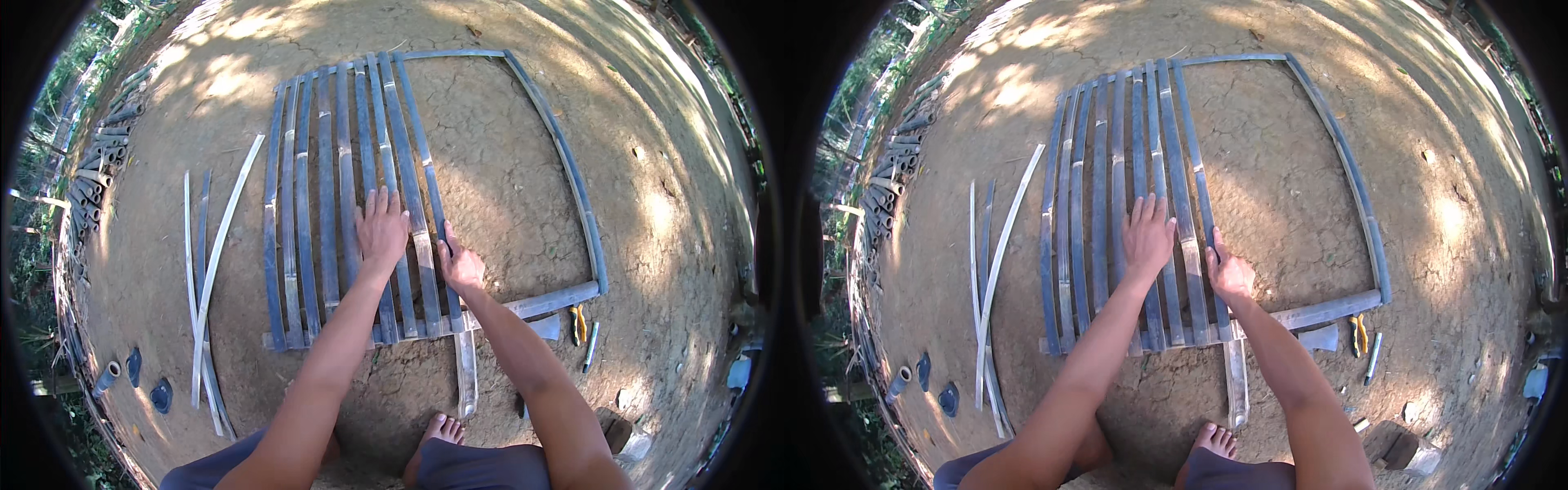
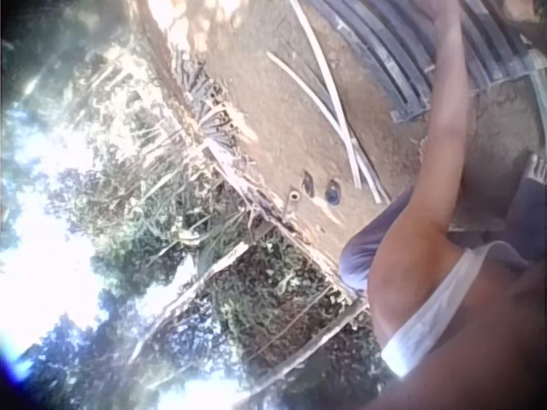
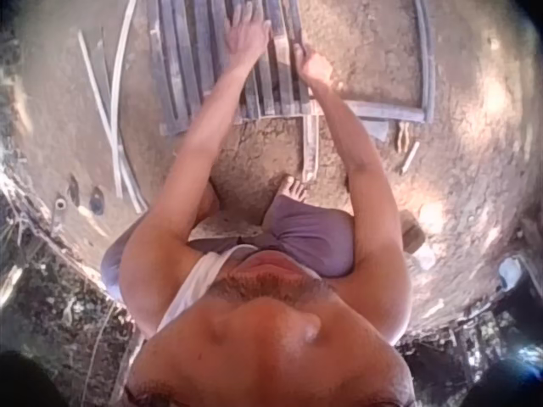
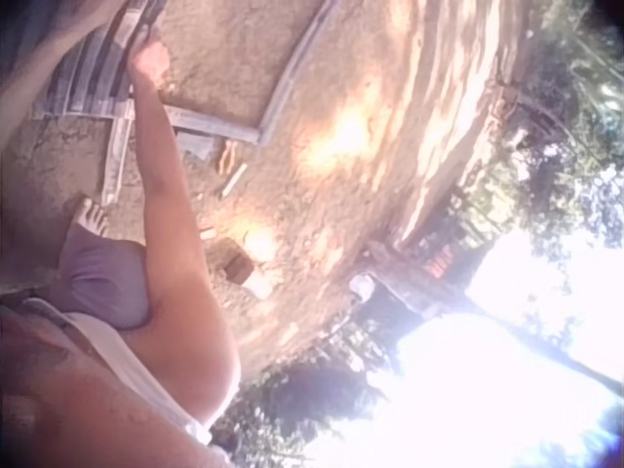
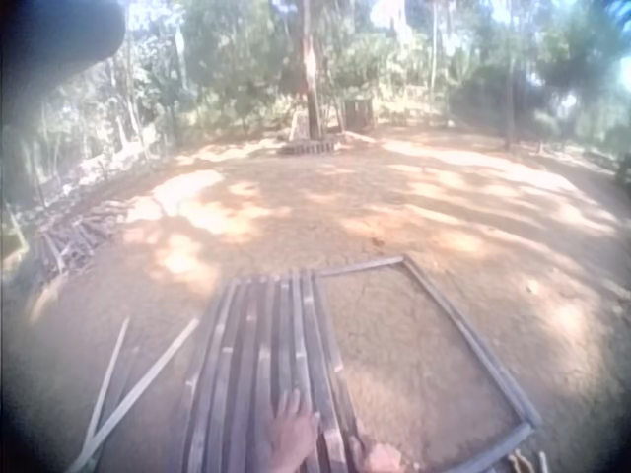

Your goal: The person nails thin bamboo strips onto a rectangular bamboo frame on the ground using an axe and small nails, then cuts a strip with a pair of snips.

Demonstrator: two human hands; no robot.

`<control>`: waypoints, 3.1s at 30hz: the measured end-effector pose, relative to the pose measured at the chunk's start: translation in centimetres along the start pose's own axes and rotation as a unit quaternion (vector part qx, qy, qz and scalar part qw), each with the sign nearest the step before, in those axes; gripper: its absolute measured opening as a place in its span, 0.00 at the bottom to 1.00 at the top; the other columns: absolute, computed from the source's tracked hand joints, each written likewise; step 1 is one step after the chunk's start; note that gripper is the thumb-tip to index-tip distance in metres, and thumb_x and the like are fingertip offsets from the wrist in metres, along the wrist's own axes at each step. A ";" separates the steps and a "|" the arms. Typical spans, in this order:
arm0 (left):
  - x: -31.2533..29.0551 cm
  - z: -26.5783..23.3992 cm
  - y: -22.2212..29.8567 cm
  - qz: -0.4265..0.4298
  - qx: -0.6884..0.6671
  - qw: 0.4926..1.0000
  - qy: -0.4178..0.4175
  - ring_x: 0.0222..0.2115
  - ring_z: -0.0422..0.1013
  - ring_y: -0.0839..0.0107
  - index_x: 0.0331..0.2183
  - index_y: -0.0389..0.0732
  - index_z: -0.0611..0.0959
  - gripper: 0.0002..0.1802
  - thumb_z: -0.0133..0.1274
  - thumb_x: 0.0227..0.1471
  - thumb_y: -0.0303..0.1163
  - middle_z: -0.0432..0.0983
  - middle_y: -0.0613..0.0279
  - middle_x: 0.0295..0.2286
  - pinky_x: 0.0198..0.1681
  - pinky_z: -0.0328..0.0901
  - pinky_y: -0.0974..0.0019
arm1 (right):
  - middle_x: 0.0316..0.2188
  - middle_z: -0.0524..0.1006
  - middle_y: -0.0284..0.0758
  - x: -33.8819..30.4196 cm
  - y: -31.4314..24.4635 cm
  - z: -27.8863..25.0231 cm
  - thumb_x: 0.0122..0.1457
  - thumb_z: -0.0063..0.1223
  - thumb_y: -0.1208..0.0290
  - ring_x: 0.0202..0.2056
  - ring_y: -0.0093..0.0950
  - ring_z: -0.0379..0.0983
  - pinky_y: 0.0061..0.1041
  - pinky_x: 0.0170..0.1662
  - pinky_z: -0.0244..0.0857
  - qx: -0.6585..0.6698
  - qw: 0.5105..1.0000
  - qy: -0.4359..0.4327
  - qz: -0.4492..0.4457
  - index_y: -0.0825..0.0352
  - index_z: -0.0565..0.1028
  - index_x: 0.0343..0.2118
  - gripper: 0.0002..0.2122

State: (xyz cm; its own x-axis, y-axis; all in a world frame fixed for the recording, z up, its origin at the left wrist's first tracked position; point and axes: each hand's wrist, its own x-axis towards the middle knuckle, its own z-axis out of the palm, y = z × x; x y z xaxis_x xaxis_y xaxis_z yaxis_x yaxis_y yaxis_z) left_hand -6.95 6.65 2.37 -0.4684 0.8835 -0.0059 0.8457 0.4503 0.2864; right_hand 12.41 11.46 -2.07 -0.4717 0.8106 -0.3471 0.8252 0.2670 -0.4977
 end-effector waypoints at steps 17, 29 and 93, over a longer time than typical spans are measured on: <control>-7.5 -7.3 -8.9 0.162 0.125 0.968 -0.144 0.74 0.44 0.60 0.67 0.34 0.68 0.42 0.40 0.69 0.61 0.53 0.54 0.71 0.73 0.34 0.31 | 0.43 0.83 0.52 0.3 -0.8 -0.2 0.72 0.37 0.43 0.47 0.54 0.80 0.50 0.53 0.72 0.038 0.999 -0.002 0.020 0.39 0.59 0.73 0.28; -40.4 -29.8 -28.3 0.002 0.210 0.911 -0.354 0.70 0.55 0.54 0.61 0.35 0.75 0.39 0.50 0.64 0.59 0.68 0.51 0.64 0.73 0.36 0.30 | 0.47 0.82 0.52 1.1 -1.2 1.9 0.69 0.40 0.40 0.54 0.54 0.77 0.48 0.59 0.69 0.022 1.000 -0.009 0.000 0.40 0.46 0.76 0.35; -20.8 -1.0 10.5 0.218 -0.324 0.870 -0.300 0.34 0.80 0.69 0.51 0.43 0.87 0.18 0.64 0.59 0.32 0.84 0.57 0.39 0.39 0.75 0.65 | 0.40 0.81 0.39 -36.4 32.7 -9.9 0.57 0.64 0.75 0.42 0.40 0.80 0.37 0.48 0.73 -0.046 0.973 0.198 0.111 0.63 0.81 0.41 0.09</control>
State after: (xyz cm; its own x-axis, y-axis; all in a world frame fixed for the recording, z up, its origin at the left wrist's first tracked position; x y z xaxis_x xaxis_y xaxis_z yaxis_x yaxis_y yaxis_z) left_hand 11.46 -7.13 6.49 0.2433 0.9482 -0.2042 0.4976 0.0587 0.8654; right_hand 59.68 -4.20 2.14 -0.1374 0.9860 -0.0942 0.9256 0.0939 -0.3667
